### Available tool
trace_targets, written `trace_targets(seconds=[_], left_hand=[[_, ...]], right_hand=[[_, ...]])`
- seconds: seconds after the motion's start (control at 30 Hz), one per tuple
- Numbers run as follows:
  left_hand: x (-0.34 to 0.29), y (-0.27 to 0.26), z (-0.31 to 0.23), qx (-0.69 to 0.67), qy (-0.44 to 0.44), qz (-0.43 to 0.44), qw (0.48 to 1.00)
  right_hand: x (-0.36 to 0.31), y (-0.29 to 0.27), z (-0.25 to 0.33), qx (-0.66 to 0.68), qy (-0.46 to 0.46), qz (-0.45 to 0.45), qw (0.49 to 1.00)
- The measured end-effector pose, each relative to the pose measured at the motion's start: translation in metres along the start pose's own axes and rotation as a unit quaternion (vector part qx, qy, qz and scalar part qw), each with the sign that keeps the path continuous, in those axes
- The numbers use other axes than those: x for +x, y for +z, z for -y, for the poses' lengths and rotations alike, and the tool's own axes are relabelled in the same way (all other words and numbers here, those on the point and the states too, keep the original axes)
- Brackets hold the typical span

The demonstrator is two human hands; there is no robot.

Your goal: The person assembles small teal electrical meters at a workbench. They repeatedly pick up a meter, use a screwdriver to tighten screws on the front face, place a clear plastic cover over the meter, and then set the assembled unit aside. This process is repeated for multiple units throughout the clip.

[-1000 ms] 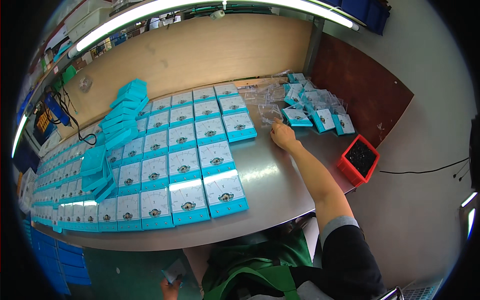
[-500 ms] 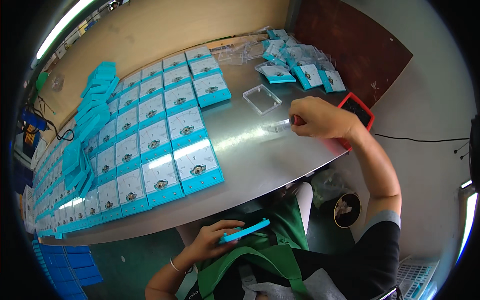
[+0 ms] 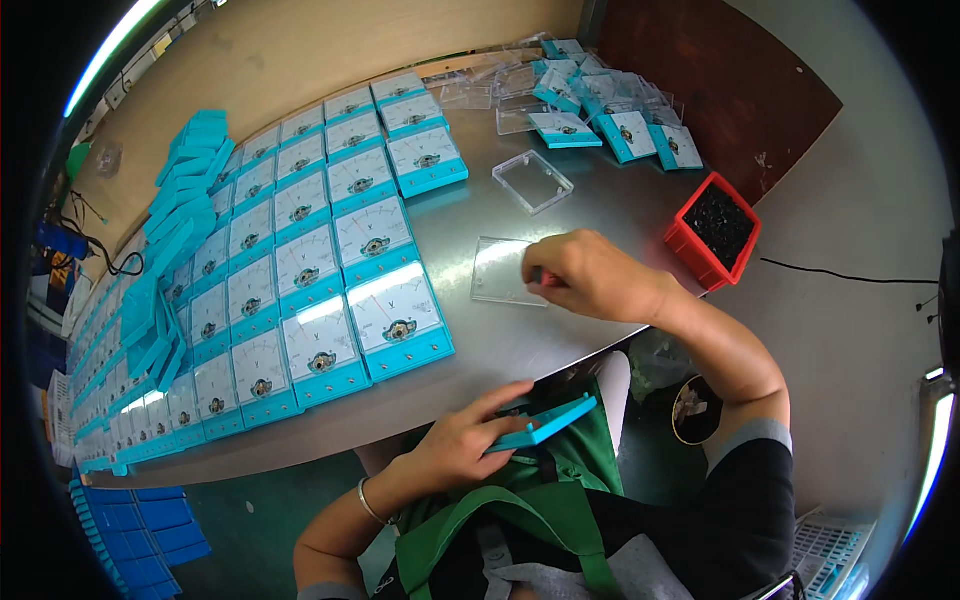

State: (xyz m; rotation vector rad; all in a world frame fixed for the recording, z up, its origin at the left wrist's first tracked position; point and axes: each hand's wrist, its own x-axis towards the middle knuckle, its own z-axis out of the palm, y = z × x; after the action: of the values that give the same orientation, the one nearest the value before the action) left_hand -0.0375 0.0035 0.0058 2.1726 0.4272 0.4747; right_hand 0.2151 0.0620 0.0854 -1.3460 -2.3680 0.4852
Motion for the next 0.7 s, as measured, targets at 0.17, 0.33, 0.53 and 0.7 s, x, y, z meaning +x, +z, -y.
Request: trace_targets(seconds=[0.17,0.33,0.53,0.7], left_hand=[[0.056,-0.011,-0.002,-0.052,-0.076,-0.043,0.995],[0.079,-0.013,0.011,-0.172,-0.148,0.032,0.973],[0.046,0.035,-0.012,-0.125,-0.141,0.039,0.981],[0.025,0.02,-0.005,-0.024,-0.08,0.008,0.996]], right_hand=[[-0.046,0.023,-0.03,0.193,0.219,-0.105,0.951],[-0.053,0.037,-0.042,0.14,0.221,-0.104,0.96],[-0.058,0.051,-0.027,0.185,0.175,-0.09,0.963],[-0.062,0.049,0.001,0.176,0.172,-0.066,0.967]])
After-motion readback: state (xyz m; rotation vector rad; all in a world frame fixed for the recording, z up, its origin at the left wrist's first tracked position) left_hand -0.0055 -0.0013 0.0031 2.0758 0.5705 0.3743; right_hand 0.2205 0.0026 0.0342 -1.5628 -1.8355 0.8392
